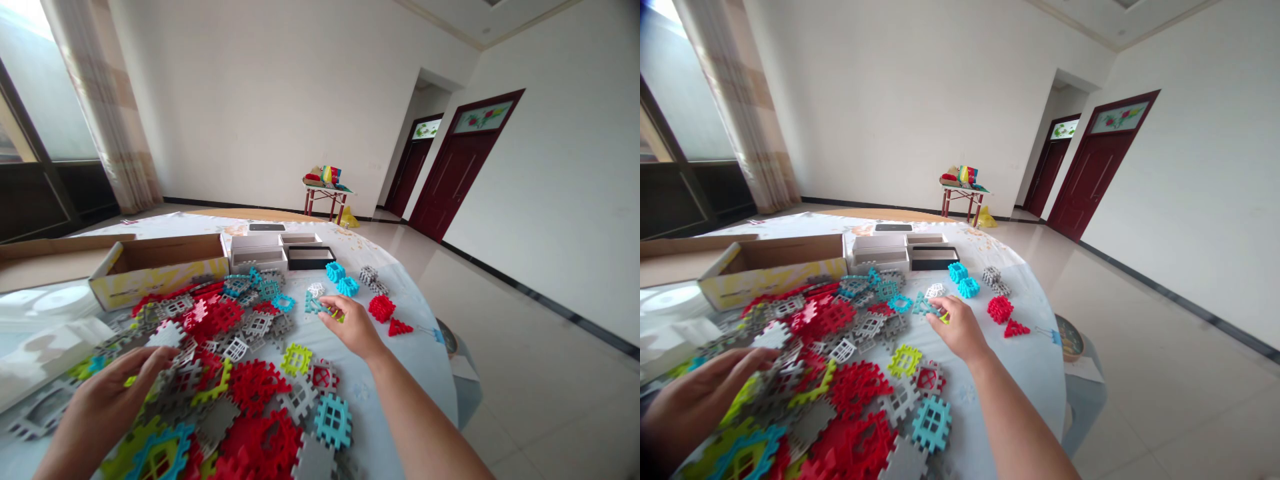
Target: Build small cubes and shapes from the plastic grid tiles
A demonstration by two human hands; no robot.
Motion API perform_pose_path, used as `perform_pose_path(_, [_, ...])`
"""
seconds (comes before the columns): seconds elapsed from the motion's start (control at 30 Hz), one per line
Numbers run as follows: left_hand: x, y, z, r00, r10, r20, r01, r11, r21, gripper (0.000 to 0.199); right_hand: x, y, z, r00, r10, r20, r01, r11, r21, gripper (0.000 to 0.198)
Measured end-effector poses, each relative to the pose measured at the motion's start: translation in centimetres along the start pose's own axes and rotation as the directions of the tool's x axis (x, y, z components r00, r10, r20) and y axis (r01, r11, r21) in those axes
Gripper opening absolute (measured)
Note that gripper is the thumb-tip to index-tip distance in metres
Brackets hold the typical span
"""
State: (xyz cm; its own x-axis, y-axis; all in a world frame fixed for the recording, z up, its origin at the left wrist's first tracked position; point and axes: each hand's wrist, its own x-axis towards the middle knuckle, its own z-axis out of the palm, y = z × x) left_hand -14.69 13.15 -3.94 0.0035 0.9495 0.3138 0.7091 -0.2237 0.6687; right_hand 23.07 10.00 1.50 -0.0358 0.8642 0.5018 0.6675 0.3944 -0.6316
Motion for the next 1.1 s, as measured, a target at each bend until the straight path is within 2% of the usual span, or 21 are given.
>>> perform_pose_path(0.37, [-0.5,2.1,-0.7,1.000,0.004,-0.026,-0.003,1.000,0.027,0.047,-0.3,-0.1,0.0,1.000,0.011,0.023,-0.011,1.000,-0.011,0.027])
perform_pose_path(0.5, [-0.6,2.1,-0.6,0.998,0.041,-0.051,-0.041,0.999,0.002,0.047,0.6,-0.3,0.9,0.999,-0.001,0.033,0.004,0.996,-0.090,0.027])
perform_pose_path(0.67, [-0.6,1.6,-0.4,0.996,0.066,-0.057,-0.067,0.998,-0.008,0.044,1.3,-1.1,3.7,0.988,-0.027,0.155,0.066,0.965,-0.254,0.024])
perform_pose_path(0.83, [-0.7,1.8,-0.5,0.996,0.074,-0.052,-0.075,0.997,-0.007,0.041,1.0,-1.6,5.8,0.963,0.033,0.267,0.080,0.913,-0.401,0.029])
perform_pose_path(1.03, [-0.7,1.5,-0.4,0.996,0.071,-0.053,-0.072,0.997,-0.012,0.042,1.0,-1.8,5.7,0.905,0.066,0.420,0.104,0.924,-0.368,0.034])
perform_pose_path(1.1, [-0.6,1.2,-0.3,0.997,0.061,-0.050,-0.061,0.998,-0.010,0.043,1.1,-1.9,5.4,0.901,0.078,0.426,0.087,0.931,-0.356,0.032])
